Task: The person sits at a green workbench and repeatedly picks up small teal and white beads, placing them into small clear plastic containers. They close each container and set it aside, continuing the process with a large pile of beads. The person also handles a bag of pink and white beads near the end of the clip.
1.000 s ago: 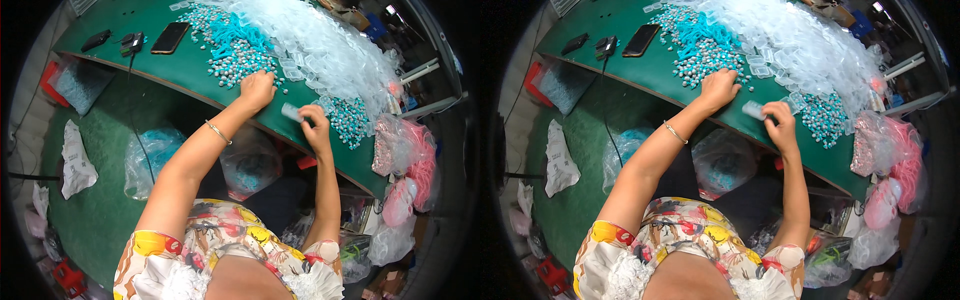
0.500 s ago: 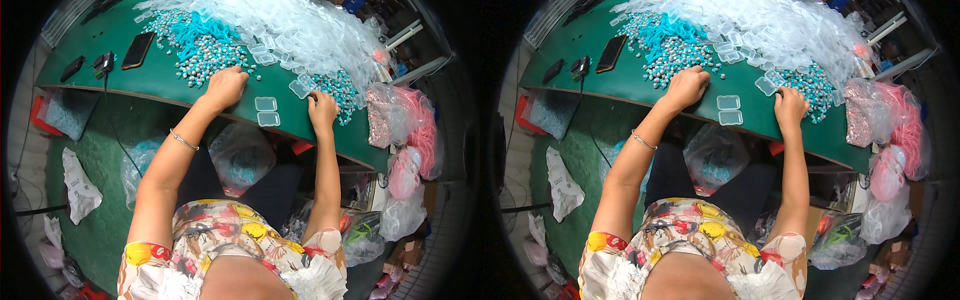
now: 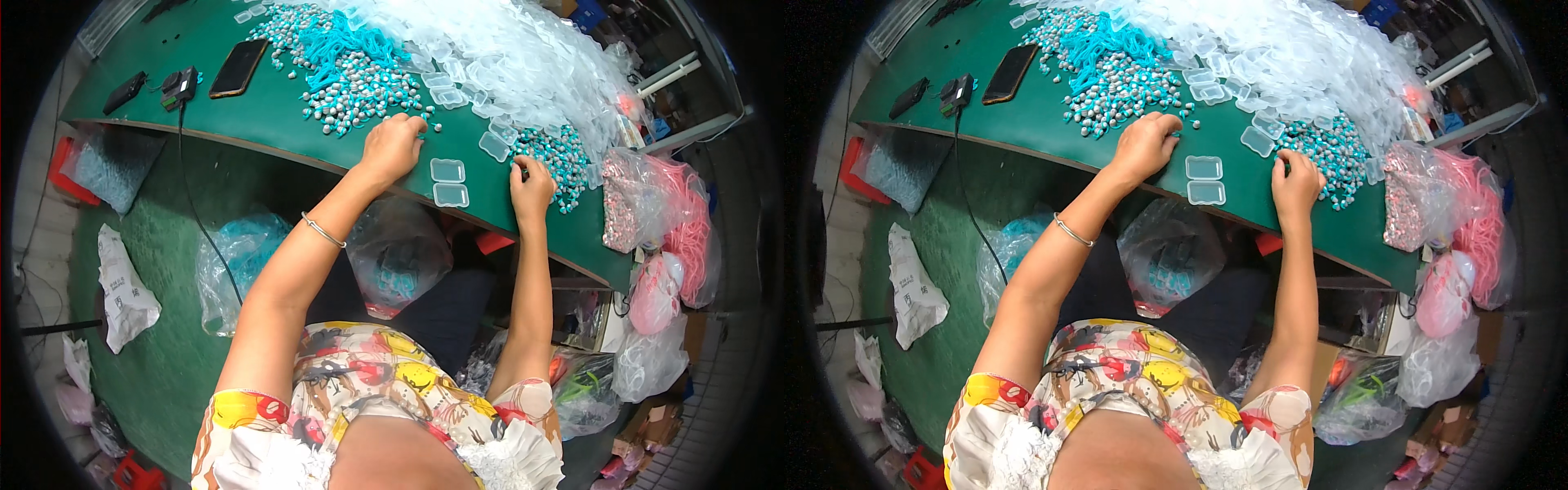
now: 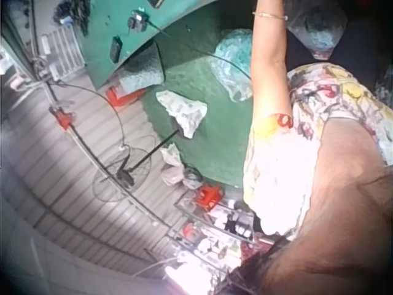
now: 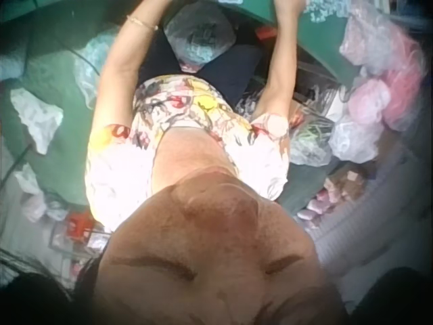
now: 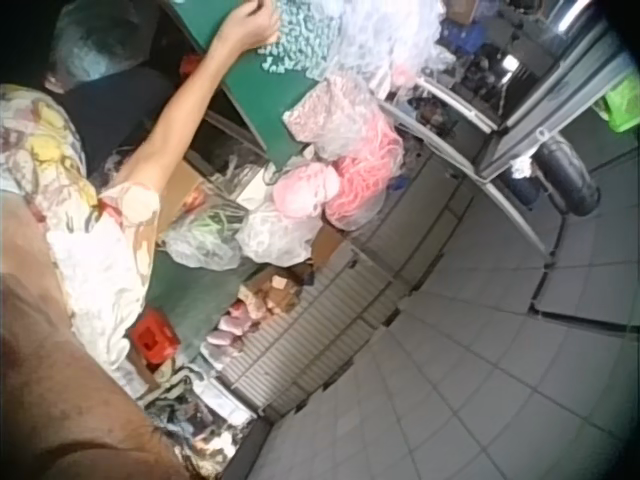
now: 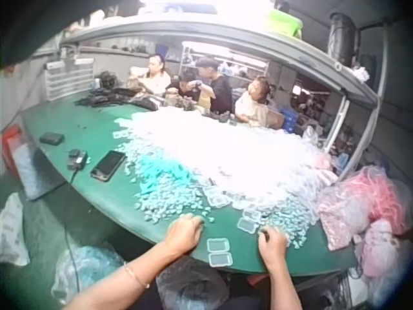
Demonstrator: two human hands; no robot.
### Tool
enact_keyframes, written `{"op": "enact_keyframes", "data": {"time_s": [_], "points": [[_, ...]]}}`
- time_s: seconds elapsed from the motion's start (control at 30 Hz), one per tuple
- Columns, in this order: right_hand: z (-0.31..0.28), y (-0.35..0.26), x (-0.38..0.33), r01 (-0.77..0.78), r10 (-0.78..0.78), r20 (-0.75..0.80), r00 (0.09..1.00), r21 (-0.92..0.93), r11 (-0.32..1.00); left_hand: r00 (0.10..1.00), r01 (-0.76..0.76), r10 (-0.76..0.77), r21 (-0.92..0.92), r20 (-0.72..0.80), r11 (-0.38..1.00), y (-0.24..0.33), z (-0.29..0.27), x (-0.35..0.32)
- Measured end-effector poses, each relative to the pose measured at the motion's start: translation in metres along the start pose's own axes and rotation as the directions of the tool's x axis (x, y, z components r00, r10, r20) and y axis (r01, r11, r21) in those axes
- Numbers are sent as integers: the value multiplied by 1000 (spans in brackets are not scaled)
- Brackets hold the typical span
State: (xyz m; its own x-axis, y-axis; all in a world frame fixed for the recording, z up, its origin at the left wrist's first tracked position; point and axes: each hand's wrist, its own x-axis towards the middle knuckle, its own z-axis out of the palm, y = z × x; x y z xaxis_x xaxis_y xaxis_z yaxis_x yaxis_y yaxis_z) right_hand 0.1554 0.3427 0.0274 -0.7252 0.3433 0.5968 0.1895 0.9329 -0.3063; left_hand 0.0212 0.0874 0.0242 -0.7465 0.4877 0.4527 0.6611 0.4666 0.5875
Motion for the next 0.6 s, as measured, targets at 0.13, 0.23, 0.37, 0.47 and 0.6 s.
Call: {"op": "enact_keyframes", "data": {"time_s": [0.13,0.23,0.37,0.47,0.6], "points": [[-24,-51,-23,16,-66,96,993,451,893,995,42,-21,-232,93,972,10,-23,-12],[-30,-76,-33,222,-282,97,954,401,889,984,-1,55,-303,171,953,27,-32,-28],[-26,-86,-34,364,-424,97,901,365,857,971,-36,93,-249,220,968,56,-30,-39],[-25,-88,-30,421,-483,146,863,320,849,964,-89,118,-127,240,988,58,-20,-40],[-31,-90,-21,467,-548,214,809,333,819,974,-106,110,-30,198,994,60,-16,-41]]}}
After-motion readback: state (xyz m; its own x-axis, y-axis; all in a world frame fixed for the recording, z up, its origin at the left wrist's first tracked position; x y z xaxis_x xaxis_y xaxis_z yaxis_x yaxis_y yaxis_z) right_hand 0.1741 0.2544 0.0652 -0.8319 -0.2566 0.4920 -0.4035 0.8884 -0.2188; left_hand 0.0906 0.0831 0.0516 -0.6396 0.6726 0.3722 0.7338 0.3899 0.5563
